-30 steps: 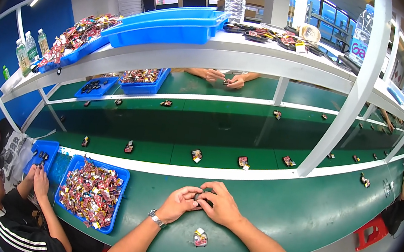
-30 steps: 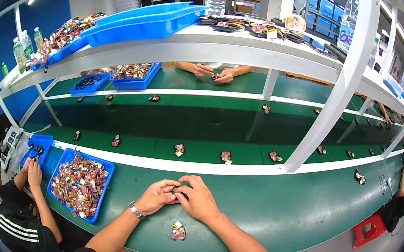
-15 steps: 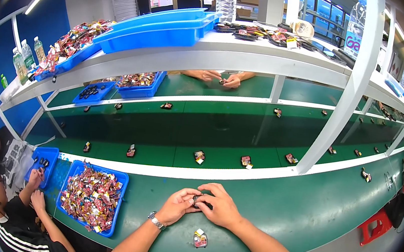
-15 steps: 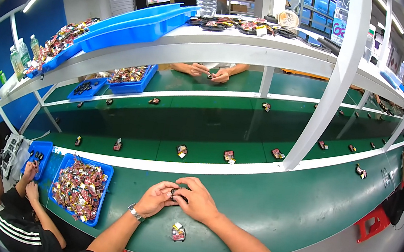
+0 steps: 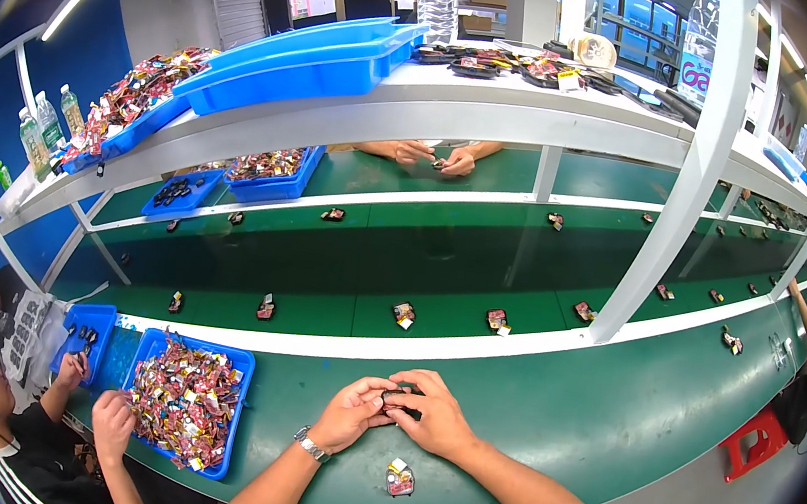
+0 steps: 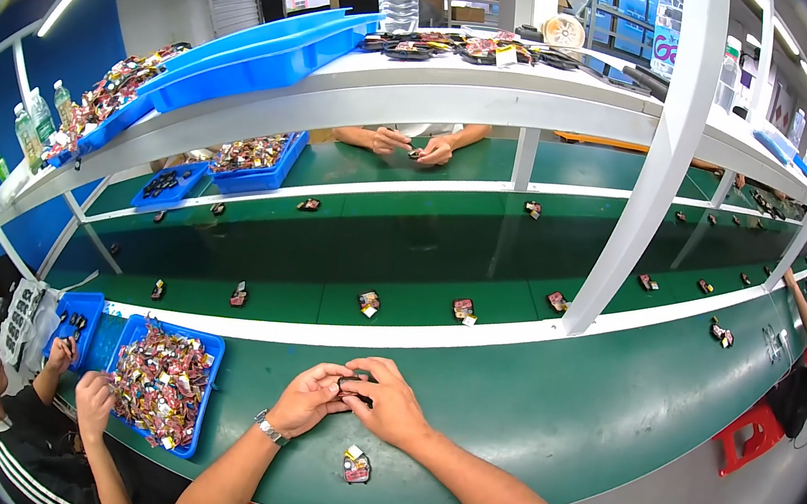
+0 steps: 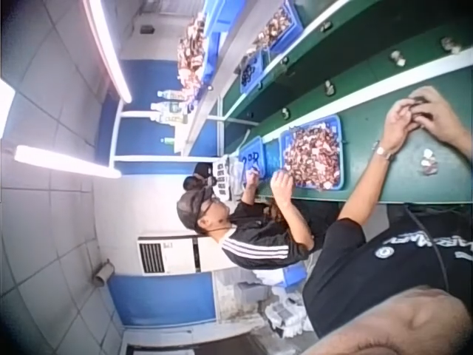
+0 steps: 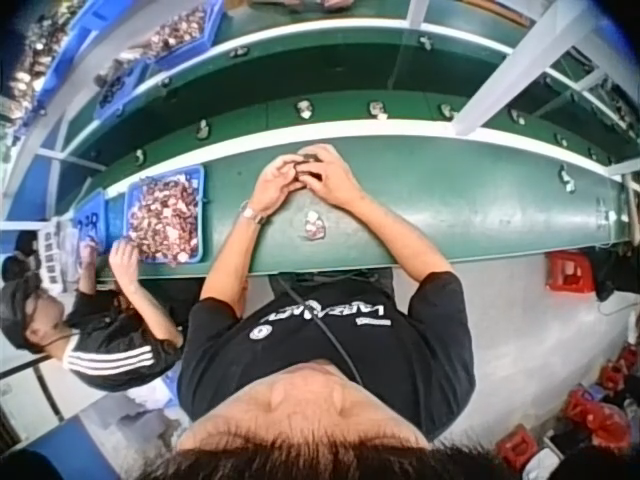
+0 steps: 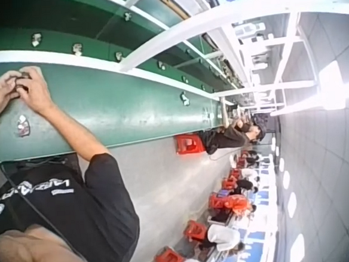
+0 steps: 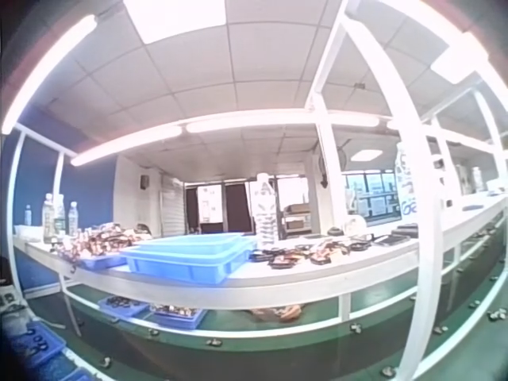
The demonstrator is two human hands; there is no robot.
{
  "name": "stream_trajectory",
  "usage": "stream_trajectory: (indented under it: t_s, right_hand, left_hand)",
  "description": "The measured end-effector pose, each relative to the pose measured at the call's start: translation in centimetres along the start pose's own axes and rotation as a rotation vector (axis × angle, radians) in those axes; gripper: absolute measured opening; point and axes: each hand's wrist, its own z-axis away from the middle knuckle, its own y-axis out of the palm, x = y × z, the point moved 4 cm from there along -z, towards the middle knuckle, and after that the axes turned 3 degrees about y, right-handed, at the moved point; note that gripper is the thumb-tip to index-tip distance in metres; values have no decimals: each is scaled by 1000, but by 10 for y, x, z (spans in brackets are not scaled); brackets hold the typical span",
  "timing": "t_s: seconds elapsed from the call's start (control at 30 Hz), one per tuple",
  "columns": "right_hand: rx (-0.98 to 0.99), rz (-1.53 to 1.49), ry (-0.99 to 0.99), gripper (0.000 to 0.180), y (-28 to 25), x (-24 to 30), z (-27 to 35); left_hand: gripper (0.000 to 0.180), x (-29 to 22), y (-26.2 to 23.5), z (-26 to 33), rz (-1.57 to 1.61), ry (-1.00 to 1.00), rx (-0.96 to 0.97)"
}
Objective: Assemble small plastic pins or decorative components at a factory workstation.
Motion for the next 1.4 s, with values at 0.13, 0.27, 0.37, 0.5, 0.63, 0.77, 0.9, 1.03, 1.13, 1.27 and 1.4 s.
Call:
stream_trajectory:
  t_s: [0.13,0.27,0.37,0.5,0.63,0.77,0.9,1.03,1.13,1.27,1.4]
  right_hand:
    - [-30,-20,33,20,1,0,2]
    - [-73,44,-67,21,2,8,-1]
    - [-78,117,-143,22,0,14,-3]
    - [-126,74,-90,24,4,9,2]
    - [-119,-33,-72,23,4,7,0]
    - [-140,72,-118,22,0,12,0]
    - [-165,103,-123,22,0,11,2]
    - [-167,74,-101,22,1,10,2]
    - [-170,69,-103,23,1,9,3]
    - [-166,51,-98,23,2,7,2]
    - [-118,71,-134,27,6,13,0]
  left_hand:
    - [27,-1,4,0,6,22,6]
    - [25,3,-2,0,8,40,-23]
    - [25,3,-5,0,13,61,-1]
    - [25,3,-2,-1,72,67,27]
    - [25,5,-1,-2,71,82,10]
    - [24,4,-4,-1,93,100,3]
    - [25,4,-3,-1,121,101,24]
    - [26,3,-2,-1,133,88,12]
    - [25,3,-2,0,119,83,-1]
    - [25,4,-1,-1,118,91,-1]
    - [24,9,-10,-1,109,121,6]
